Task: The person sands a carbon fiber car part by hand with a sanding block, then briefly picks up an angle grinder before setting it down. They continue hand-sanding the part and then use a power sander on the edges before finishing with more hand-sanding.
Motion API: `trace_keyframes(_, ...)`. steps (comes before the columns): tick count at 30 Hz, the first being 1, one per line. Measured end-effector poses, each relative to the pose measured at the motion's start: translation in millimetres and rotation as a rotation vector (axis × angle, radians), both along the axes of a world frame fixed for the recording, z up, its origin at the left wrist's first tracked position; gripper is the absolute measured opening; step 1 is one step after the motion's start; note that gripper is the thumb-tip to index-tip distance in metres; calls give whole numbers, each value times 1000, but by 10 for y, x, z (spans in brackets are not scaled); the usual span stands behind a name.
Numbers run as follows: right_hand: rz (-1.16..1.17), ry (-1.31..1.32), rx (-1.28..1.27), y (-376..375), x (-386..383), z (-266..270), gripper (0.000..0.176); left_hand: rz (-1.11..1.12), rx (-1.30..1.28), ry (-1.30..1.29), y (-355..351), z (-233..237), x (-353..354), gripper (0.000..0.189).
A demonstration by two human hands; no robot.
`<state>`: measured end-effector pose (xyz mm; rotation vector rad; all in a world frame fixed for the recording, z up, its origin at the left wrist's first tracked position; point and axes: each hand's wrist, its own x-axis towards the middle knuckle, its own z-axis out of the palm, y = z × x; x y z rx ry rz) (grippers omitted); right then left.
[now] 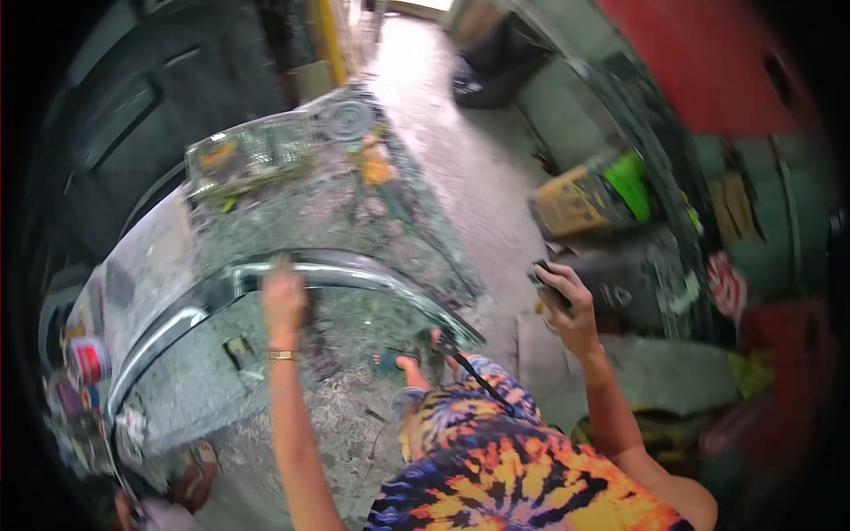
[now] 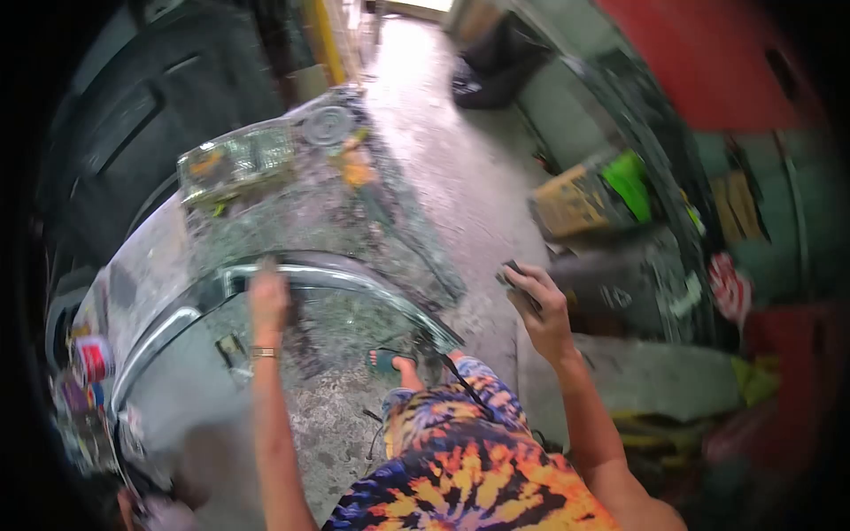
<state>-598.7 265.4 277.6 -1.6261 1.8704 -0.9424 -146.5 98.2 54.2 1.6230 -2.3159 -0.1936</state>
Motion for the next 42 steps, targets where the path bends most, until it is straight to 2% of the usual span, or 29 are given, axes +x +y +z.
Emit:
trace_keyframes(1, -66, -53, 18, 136, -87, 8, 40, -14, -78, -94, -136, -212, 361, 42)
trace_keyframes(2, -138, -124, 30, 282, -182, -16, 41, 220, 192, 139, -164, 70, 384, 46)
trace_keyframes(3, -201, -196, 32, 401, -286, -65, 41, 209, 78, 31, -255, -162, 569, 50)
trace_keyframes(5, -320, -275, 26, 585, -463, -144, 38, 142, 32, -54, -287, -261, 589, 53)
trace_keyframes(7, -377, -291, 6, 685, -605, -208, 34, 132, 33, 2, -156, -242, 330, 53)
trace_keyframes(8, -467, -491, 31, 702, -623, -242, 32, 77, 45, 28, -70, -233, 164, 54)
trace_keyframes(12, -505, -715, 48, 617, -681, -453, 33, -84, 68, 113, 426, -23, -737, 54)
trace_keyframes(16, -453, -946, 116, 316, -572, -583, 31, -266, 231, 308, 972, 282, -1645, 51)
trace_keyframes(18, -405, -932, 189, 169, -507, -586, 31, -314, 245, 397, 1266, 466, -1908, 43)
trace_keyframes(20, -325, -914, 301, 15, -415, -587, 33, -181, 272, 678, 1527, 830, -2200, 37)
trace_keyframes(21, -281, -935, 318, -66, -357, -626, 33, -97, 402, 868, 1627, 984, -2336, 36)
trace_keyframes(22, -101, -707, 176, -156, -295, -680, 34, -54, 495, 968, 1654, 1195, -2476, 35)
trace_keyframes(23, 74, -486, 19, -263, -253, -722, 35, -54, 578, 1113, 1650, 1265, -2616, 43)
trace_keyframes(25, 250, -482, 92, -451, -188, -568, 41, 153, 738, 1516, 1632, 1400, -2998, 62)
trace_keyframes(27, 422, -471, 171, -617, -202, -648, 47, 304, 823, 1685, 1651, 1186, -3213, 74)
trace_keyframes(28, 514, -431, 90, -673, -237, -753, 52, 423, 734, 1765, 1541, 1335, -3389, 63)
trace_keyframes(30, 704, -417, 0, -829, -406, -958, 66, 595, 663, 1703, 1454, 1283, -3575, 56)
trace_keyframes(31, 752, -438, 4, -875, -473, -974, 64, 723, 634, 1639, 1461, 1261, -3640, 50)
trace_keyframes(32, 806, -459, 20, -927, -550, -1029, 63, 820, 597, 1690, 1478, 1234, -3712, 45)
trace_keyframes(33, 858, -478, 34, -953, -609, -1098, 62, 860, 574, 1667, 1512, 1216, -3770, 45)
trace_keyframes(37, 912, -590, 124, -1012, -830, -1239, 61, 1063, 520, 1580, 1495, 1259, -4098, 44)
trace_keyframes(42, 903, -529, 133, -1112, -1116, -1326, 58, 1201, 481, 1578, 1390, 1292, -4414, 41)
